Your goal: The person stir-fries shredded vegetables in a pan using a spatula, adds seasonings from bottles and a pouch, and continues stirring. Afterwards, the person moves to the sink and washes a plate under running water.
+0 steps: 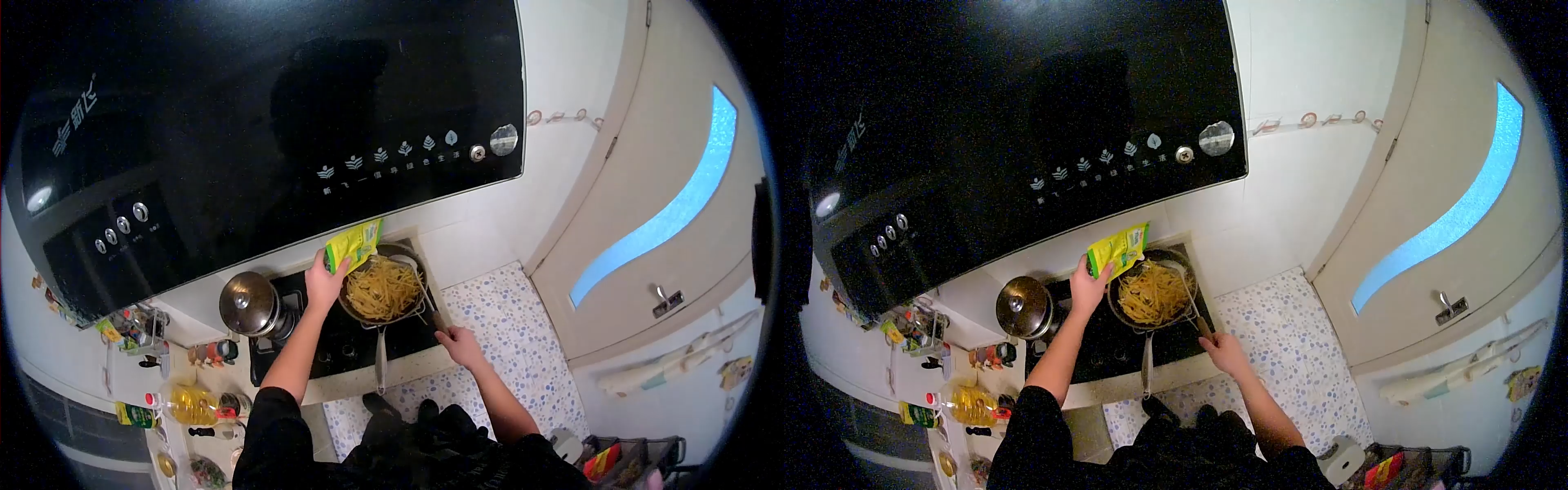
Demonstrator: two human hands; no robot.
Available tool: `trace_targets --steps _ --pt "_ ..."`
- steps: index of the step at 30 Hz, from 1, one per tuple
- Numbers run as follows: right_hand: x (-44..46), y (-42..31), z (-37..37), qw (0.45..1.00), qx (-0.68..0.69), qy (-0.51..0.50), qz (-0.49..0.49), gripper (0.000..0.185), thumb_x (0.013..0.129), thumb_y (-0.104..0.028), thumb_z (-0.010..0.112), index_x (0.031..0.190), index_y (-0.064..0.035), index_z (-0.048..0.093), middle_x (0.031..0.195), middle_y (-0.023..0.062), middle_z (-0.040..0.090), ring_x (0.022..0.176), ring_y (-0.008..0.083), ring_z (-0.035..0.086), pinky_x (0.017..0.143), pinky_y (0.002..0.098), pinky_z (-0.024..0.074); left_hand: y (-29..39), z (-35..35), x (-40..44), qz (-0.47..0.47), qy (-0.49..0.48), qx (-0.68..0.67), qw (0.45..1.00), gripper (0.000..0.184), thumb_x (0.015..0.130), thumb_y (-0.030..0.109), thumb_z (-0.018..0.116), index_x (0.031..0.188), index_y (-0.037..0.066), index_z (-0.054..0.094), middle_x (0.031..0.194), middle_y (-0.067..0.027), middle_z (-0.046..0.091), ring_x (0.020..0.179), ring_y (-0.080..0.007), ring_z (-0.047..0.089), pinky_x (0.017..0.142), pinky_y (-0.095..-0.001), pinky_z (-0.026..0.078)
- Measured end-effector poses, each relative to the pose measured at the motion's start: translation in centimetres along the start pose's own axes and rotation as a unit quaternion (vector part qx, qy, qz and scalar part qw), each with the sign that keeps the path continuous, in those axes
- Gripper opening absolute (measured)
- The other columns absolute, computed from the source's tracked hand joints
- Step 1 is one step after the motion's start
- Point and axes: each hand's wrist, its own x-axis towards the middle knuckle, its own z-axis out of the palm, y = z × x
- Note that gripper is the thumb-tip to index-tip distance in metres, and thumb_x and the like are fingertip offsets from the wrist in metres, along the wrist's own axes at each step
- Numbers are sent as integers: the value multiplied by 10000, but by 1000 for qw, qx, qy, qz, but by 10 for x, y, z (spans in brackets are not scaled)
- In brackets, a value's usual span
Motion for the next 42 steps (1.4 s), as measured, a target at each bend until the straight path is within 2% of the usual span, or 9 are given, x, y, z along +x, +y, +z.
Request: trace_targets --steps 7,10,13,20,24,32,33,36,42 --pt "-1 7 7 997 54 29 -41 514 929 -434 628 764 51 591 575 196 512 533 316 514 535 450 403 -23 -3 -7 11 16 -42 999 460 846 293 766 1152 -4 596 909 -181 721 800 -313 718 702 -365 552" --pt "-4 1 6 998 41 28 -26 510 926 -429 629 766 55 593 575 205 517 541 340 527 540 459 408 -32 -12 -11 52 26 -29 998 528 843 288 781 1191 -51 573 869 -125 735 585 -169 689 500 -304 559" --pt "-4 -2 7 998 22 30 -53 509 927 -428 626 768 55 596 588 211 529 557 356 542 551 462 415 -14 -34 -28 -52 4 -63 997 500 846 288 779 1170 -40 585 874 -125 733 602 -168 692 504 -301 562" --pt "-3 -5 7 998 31 22 -47 515 919 -433 636 770 60 601 604 215 548 568 357 556 562 451 423 -37 -54 -61 -54 12 -64 996 468 849 266 774 1157 -29 582 885 -126 732 625 -162 695 509 -289 577" --pt "-1 -5 4 999 17 16 -36 499 918 -417 645 784 62 604 608 214 554 565 342 561 554 445 422 -32 -46 -78 -49 16 -64 997 413 841 252 775 1087 -28 598 759 -140 713 554 -200 688 521 -313 536" --pt "-1 -7 -5 998 29 34 -40 484 920 -409 649 779 52 602 596 197 545 554 318 553 550 441 423 -37 4 -62 -77 40 -144 986 464 830 251 786 1125 -43 581 797 -141 715 552 -188 685 491 -305 540" --pt "-1 -5 -4 998 33 37 -42 487 920 -410 649 774 52 600 598 199 547 556 320 556 551 442 425 -37 7 -53 10 72 -101 992 461 839 256 776 1134 -41 583 814 -166 716 594 -215 705 552 -325 552" --pt "4 0 -2 998 9 48 -47 497 920 -416 646 757 51 590 594 202 543 555 330 556 556 449 430 -31 9 -48 -87 37 -117 989 453 848 269 766 1132 -35 588 837 -193 715 689 -260 727 628 -354 558" --pt "6 -5 -1 998 -12 41 -38 515 921 -429 640 728 43 562 585 193 530 549 336 538 558 453 432 -45 0 -44 7 83 32 996 476 851 348 752 1135 -2 598 763 -184 697 659 -323 702 610 -383 553"
